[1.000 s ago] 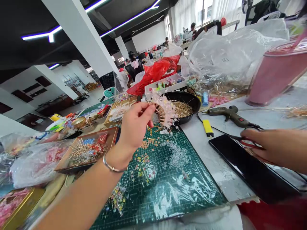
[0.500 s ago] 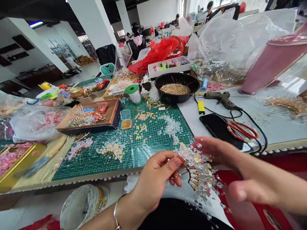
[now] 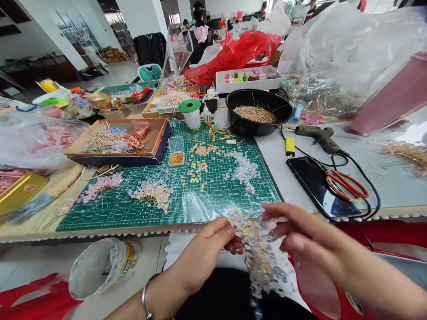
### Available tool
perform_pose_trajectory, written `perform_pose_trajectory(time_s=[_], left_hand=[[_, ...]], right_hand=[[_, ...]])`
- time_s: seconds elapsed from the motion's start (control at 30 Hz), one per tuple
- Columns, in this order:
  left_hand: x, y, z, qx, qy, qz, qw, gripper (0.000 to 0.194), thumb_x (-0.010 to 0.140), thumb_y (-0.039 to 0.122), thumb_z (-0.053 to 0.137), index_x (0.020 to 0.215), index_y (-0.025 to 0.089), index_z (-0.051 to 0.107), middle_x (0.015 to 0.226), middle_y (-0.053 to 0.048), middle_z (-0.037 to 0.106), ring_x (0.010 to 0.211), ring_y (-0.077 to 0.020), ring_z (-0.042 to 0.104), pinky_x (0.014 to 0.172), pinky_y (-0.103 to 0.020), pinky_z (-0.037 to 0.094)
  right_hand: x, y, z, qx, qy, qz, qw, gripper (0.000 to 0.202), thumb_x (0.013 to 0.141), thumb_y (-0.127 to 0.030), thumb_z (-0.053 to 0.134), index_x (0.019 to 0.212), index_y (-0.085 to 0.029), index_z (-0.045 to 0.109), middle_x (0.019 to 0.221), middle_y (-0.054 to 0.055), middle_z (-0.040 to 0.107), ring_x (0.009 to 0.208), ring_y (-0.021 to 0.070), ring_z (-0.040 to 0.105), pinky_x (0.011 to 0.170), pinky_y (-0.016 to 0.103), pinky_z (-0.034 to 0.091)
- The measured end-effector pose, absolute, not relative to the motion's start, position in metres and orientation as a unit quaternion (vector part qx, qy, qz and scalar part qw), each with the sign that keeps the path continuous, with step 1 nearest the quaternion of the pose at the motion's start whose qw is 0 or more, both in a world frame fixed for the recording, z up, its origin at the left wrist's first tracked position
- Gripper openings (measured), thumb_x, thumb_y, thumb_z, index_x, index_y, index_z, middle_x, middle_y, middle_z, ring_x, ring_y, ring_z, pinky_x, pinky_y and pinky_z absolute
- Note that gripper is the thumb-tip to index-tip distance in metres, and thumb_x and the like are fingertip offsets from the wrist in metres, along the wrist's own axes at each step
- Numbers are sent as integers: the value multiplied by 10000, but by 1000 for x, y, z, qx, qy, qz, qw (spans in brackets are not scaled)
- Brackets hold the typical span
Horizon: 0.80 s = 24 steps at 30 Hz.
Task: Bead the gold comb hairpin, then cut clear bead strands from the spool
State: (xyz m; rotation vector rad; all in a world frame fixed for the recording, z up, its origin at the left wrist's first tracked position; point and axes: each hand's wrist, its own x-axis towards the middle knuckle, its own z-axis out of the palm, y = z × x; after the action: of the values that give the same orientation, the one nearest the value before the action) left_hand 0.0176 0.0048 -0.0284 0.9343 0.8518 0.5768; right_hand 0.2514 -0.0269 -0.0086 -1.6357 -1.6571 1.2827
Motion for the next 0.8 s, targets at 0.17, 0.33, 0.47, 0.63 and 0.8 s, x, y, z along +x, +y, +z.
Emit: perform_pose_trajectory(time_s=[0.17, 0.33, 0.47, 0.63, 0.8], left_hand=[[0, 10, -28, 443, 411, 309, 735, 184, 940, 258, 437, 869, 172, 583, 860, -5, 581, 834, -130, 511, 826, -261, 395], [-4, 12, -18, 531, 408, 256, 697, 219, 958, 304, 419, 854, 177, 563, 869, -4, 573, 840, -124, 496, 796, -242, 387], [-8, 15, -12, 565, 409, 228, 679, 275, 958, 365, 404, 808, 171, 529, 802, -1, 530, 760, -118, 466, 716, -240, 379], [-12, 19, -15, 567, 398, 227, 685, 293, 962, 357, 384, 766, 167, 488, 787, -5, 519, 738, -116, 458, 686, -240, 370], [-13, 16, -20, 566, 421, 219, 674, 269, 943, 349, 427, 752, 168, 486, 765, 5, 470, 728, -114, 411, 673, -230, 359]], right_hand=[[261, 46, -14, -644, -719, 147, 216, 256, 882, -381, 461, 965, -233, 653, 984, 33, 664, 913, 183, 610, 837, 325, 475], [231, 90, -32, -600, -791, 29, 115, 272, 886, -319, 427, 856, -182, 660, 919, 82, 629, 917, 219, 581, 853, 365, 444], [219, 99, -45, -611, -788, 24, 75, 278, 863, -354, 446, 788, -161, 631, 795, 108, 584, 850, 268, 566, 806, 426, 433], [227, 103, -50, -629, -772, 58, 67, 219, 832, -324, 466, 736, -189, 609, 770, 77, 574, 767, 230, 554, 732, 394, 432], [247, 100, -44, -661, -723, 156, 130, 204, 816, -389, 545, 729, -226, 633, 805, 27, 595, 730, 160, 547, 664, 317, 422]])
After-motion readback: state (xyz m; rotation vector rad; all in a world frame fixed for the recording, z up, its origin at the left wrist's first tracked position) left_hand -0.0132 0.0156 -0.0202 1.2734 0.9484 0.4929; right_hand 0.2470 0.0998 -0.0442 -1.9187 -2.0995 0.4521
